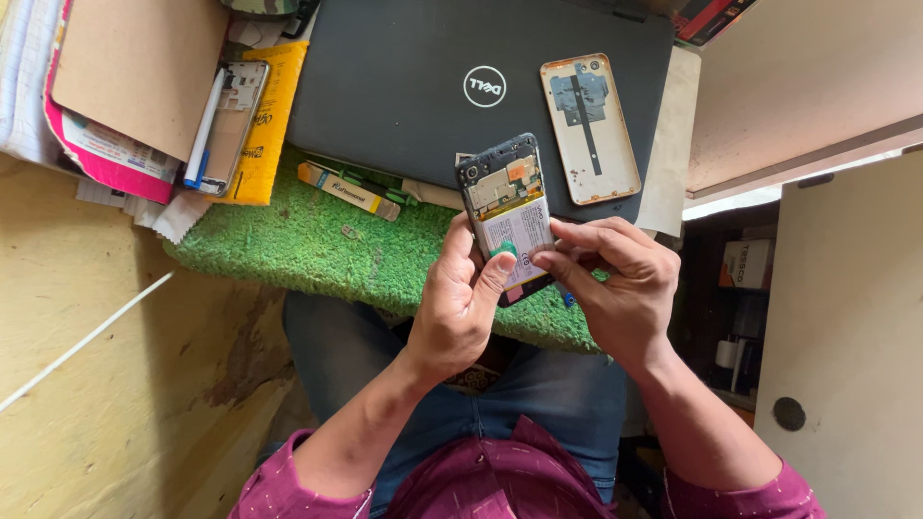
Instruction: The person reassembles a disassembled smartphone by reconnecting internal components, inserting the battery, and closing the casing. They then power on the device to confirm it boots to the manufacturer logo.
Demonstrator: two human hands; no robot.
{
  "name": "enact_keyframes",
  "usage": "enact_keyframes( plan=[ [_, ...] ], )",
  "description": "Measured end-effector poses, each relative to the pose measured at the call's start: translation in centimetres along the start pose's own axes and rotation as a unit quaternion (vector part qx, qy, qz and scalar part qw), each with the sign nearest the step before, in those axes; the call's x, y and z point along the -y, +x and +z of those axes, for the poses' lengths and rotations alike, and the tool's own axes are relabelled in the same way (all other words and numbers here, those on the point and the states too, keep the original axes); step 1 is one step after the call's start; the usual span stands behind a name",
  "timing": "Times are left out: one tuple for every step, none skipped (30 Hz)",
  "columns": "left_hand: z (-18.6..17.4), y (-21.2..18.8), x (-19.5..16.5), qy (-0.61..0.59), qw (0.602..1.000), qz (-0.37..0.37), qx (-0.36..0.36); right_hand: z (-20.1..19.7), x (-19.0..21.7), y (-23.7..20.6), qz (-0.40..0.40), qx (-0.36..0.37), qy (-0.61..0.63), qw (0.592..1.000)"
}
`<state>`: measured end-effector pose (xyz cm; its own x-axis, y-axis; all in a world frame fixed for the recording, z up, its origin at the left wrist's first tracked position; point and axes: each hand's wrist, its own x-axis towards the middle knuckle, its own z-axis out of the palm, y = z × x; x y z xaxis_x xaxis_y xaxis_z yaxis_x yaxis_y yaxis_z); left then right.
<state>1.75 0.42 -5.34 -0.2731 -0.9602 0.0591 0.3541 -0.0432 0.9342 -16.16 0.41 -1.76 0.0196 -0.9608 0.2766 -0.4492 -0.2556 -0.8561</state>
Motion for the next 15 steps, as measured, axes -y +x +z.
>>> enact_keyframes(
  plan=[
    [0.0,0.0,-0.1,0.002,1.0,-0.007,0.001,0.0,0.1,0.1,-0.013,-0.002,-0.009,1.0],
    [0.0,0.0,-0.2,0.001,1.0,-0.016,0.001,0.0,0.1,0.2,-0.026,-0.005,-0.018,0.999],
    [0.0,-0.1,-0.4,0.0,1.0,-0.026,0.001,-0.1,0.1,0.2,-0.032,-0.007,-0.031,0.999],
    [0.0,-0.1,-0.5,-0.001,0.999,-0.035,0.001,-0.1,0.0,0.2,-0.038,-0.009,-0.045,0.998],
    [0.1,-0.1,-0.5,-0.002,1.0,-0.031,0.002,-0.1,-0.1,0.2,-0.043,-0.011,-0.058,0.997],
    [0.2,-0.1,-0.6,-0.004,1.0,-0.027,0.003,-0.1,-0.2,0.1,-0.025,-0.007,-0.028,0.999],
    [0.2,-0.1,-0.7,-0.005,1.0,-0.023,0.004,0.0,-0.3,0.1,-0.007,-0.004,0.003,1.0],
    [0.2,-0.1,-0.8,-0.007,1.0,-0.004,0.009,-0.1,-0.5,0.0,0.01,-0.001,0.033,0.999],
    [0.2,-0.1,-0.9,-0.009,1.0,0.015,0.013,-0.3,-0.7,0.1,0.031,0.014,0.066,0.997],
    [0.2,-0.1,-1.0,-0.01,0.999,0.033,0.018,-0.5,-1.0,0.2,0.052,0.03,0.099,0.993],
    [0.3,-0.2,-1.1,-0.003,1.0,0.017,0.012,-0.7,-1.2,0.3,0.073,0.045,0.132,0.988],
    [0.3,-0.3,-1.2,0.005,1.0,0.002,0.006,-1.0,-1.5,0.4,0.103,0.077,0.177,0.976],
    [0.3,-0.4,-1.4,0.012,1.0,-0.014,-0.001,-1.3,-1.7,0.5,0.133,0.109,0.222,0.96],
    [0.4,-0.5,-1.5,0.016,1.0,-0.017,0.0,-1.6,-1.9,0.5,0.165,0.14,0.265,0.94],
    [0.4,-0.7,-1.6,0.02,1.0,-0.02,0.001,-1.7,-2.1,0.5,0.165,0.147,0.252,0.942]
  ],
)
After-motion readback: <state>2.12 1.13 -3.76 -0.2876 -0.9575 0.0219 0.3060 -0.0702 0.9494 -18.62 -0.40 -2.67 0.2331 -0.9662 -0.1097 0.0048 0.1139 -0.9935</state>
